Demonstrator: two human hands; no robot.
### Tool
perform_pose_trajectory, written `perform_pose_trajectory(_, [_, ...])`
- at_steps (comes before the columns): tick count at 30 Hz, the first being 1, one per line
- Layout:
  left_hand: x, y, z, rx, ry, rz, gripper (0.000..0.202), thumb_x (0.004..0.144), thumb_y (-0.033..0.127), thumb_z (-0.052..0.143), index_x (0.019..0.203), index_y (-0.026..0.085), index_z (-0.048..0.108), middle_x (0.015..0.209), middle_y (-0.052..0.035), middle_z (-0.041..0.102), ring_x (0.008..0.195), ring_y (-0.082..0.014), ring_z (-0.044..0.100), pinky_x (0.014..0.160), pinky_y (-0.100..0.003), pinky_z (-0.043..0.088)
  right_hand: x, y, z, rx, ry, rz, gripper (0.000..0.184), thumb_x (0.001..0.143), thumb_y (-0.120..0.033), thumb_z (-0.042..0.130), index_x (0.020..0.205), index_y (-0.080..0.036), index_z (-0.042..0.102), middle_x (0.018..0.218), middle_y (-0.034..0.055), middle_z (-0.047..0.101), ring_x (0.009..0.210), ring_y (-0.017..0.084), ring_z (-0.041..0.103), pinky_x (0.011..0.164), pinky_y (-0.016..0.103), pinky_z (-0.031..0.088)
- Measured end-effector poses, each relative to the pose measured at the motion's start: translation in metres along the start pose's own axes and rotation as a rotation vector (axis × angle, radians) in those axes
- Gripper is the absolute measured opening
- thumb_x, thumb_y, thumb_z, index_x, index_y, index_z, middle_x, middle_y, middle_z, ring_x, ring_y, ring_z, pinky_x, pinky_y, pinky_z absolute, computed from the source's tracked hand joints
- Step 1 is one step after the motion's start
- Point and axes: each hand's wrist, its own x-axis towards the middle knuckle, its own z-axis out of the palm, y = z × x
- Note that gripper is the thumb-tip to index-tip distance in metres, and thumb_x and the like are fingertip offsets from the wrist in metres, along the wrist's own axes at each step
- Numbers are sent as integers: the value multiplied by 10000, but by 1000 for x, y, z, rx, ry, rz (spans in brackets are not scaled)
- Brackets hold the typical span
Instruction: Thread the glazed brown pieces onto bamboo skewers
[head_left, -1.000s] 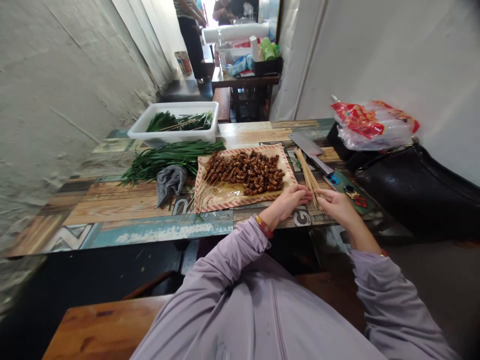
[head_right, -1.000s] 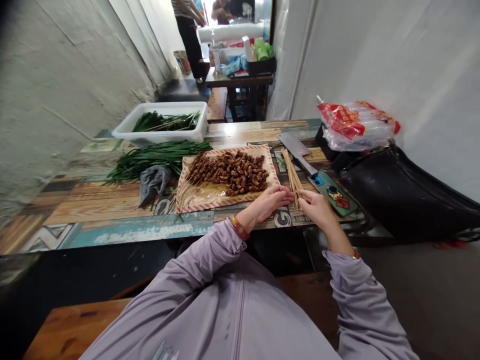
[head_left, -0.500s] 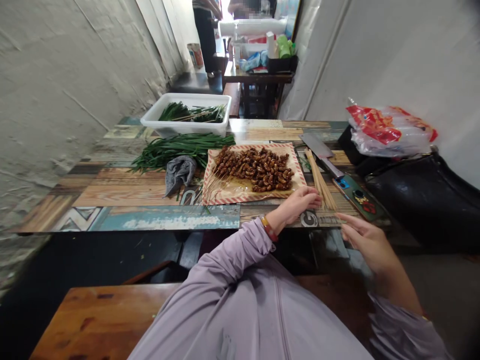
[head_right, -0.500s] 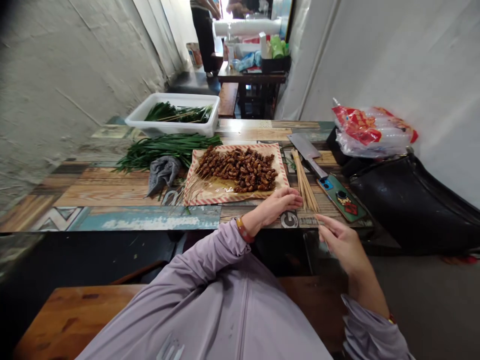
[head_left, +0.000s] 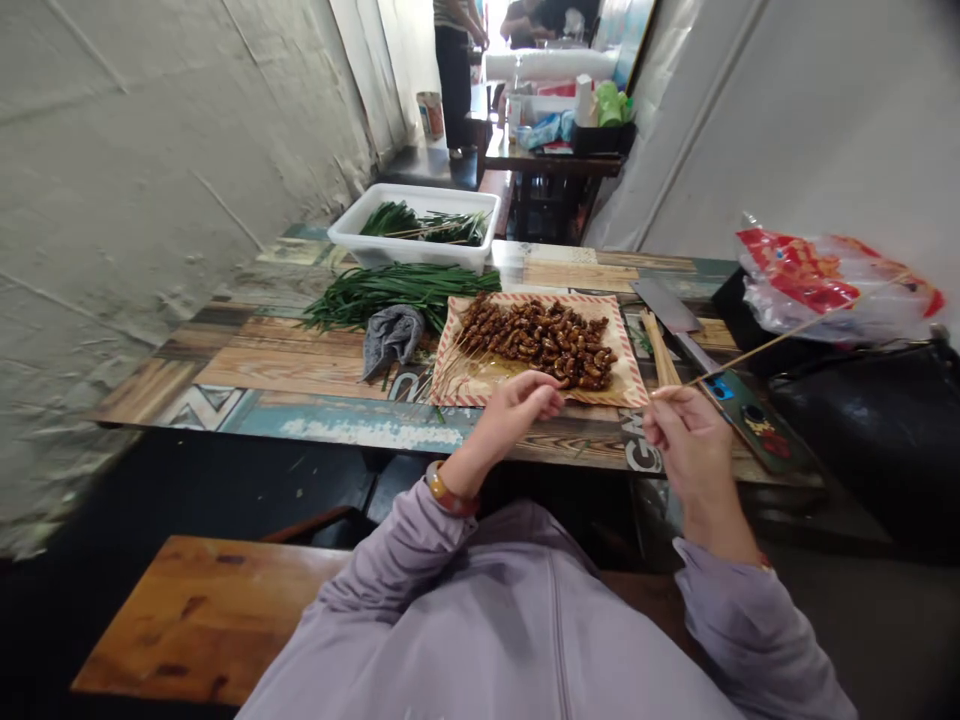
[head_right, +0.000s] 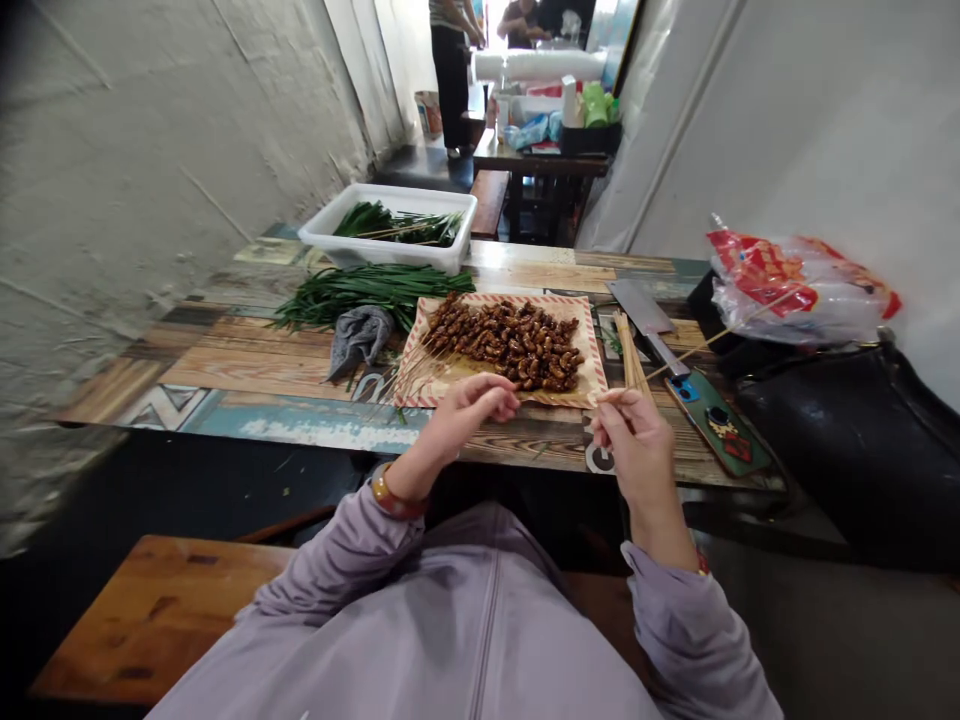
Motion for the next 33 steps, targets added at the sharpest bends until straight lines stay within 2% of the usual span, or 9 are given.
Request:
perform_pose_trajectory(3, [1, 0, -38, 222, 234, 95, 237, 859, 348, 539, 951, 147, 624, 802, -37, 672, 656, -110, 596, 626, -230, 467, 7, 1, 27, 7, -75, 21, 141, 833, -310, 624, 886, -190, 573, 562, -52, 593, 388, 60, 475, 369, 159, 322])
perform_pose_trajectory(7, [11, 2, -69, 739, 381, 267, 187, 869, 289, 525, 918, 163, 653, 836, -46, 672, 757, -150, 602, 714, -276, 469, 16, 0, 49, 4, -168, -43, 137, 828, -300, 637, 883, -195, 569, 729, 13, 718, 528, 98, 622, 451, 179, 432])
perform_pose_trajectory(10, [26, 4, -74, 1056, 362, 359, 187, 887, 261, 508, 926, 174, 669, 911, -67, 666, 875, -183, 597, 808, -312, 455, 23, 3, 51, -110, -218, -101, 142, 850, -333, 620, 914, -209, 593, 876, 47, 749, 657, 137, 690, 532, 222, 511])
perform_pose_trajectory(14, [48, 5, -71, 1340, 278, 360, 212, 901, 247, 483, 953, 180, 677, 929, -87, 633, 928, -219, 567, 845, -348, 434, 28, 11, 39, -270, -311, -183, 212, 900, -374, 559, 1042, -231, 624, 1056, 61, 731, 796, 169, 722, 646, 278, 565])
perform_pose_trajectory(17, [60, 5, -67, 1501, 248, 340, 200, 892, 249, 491, 939, 177, 671, 958, -106, 609, 943, -250, 540, 853, -381, 422, 30, 17, 29, -282, -376, -206, 262, 925, -383, 524, 1144, -278, 622, 1168, 54, 695, 850, 190, 723, 650, 291, 568])
perform_pose_trajectory(20, [67, 7, -64, 1615, 231, 299, 164, 869, 252, 517, 886, 168, 657, 995, -126, 585, 968, -278, 518, 862, -411, 413, 29, 21, 27, -234, -414, -229, 304, 938, -372, 504, 1215, -296, 604, 1213, 44, 672, 883, 203, 717, 649, 311, 572])
perform_pose_trajectory(23, [67, 9, -63, 1645, 210, 267, 153, 860, 237, 513, 844, 162, 645, 1011, -140, 571, 984, -293, 502, 866, -429, 405, 26, 27, 31, -275, -300, -238, 312, 944, -353, 486, 1218, -291, 621, 1100, 31, 712, 841, 191, 705, 683, 340, 572])
perform_pose_trajectory(26, [65, 9, -64, 1630, 211, 257, 159, 859, 212, 494, 874, 160, 643, 1017, -143, 565, 990, -296, 493, 866, -436, 399, 23, 33, 36, -317, -165, -221, 296, 931, -326, 487, 1176, -339, 653, 945, 1, 735, 732, 178, 681, 706, 366, 562])
perform_pose_trajectory(33, [61, 6, -67, 1599, 246, 274, 224, 869, 165, 433, 956, 150, 639, 1044, -143, 552, 996, -287, 478, 878, -429, 391, 19, 35, 39, -202, -92, -127, 268, 898, -325, 496, 1068, -334, 703, 846, 16, 732, 708, 217, 684, 636, 375, 538])
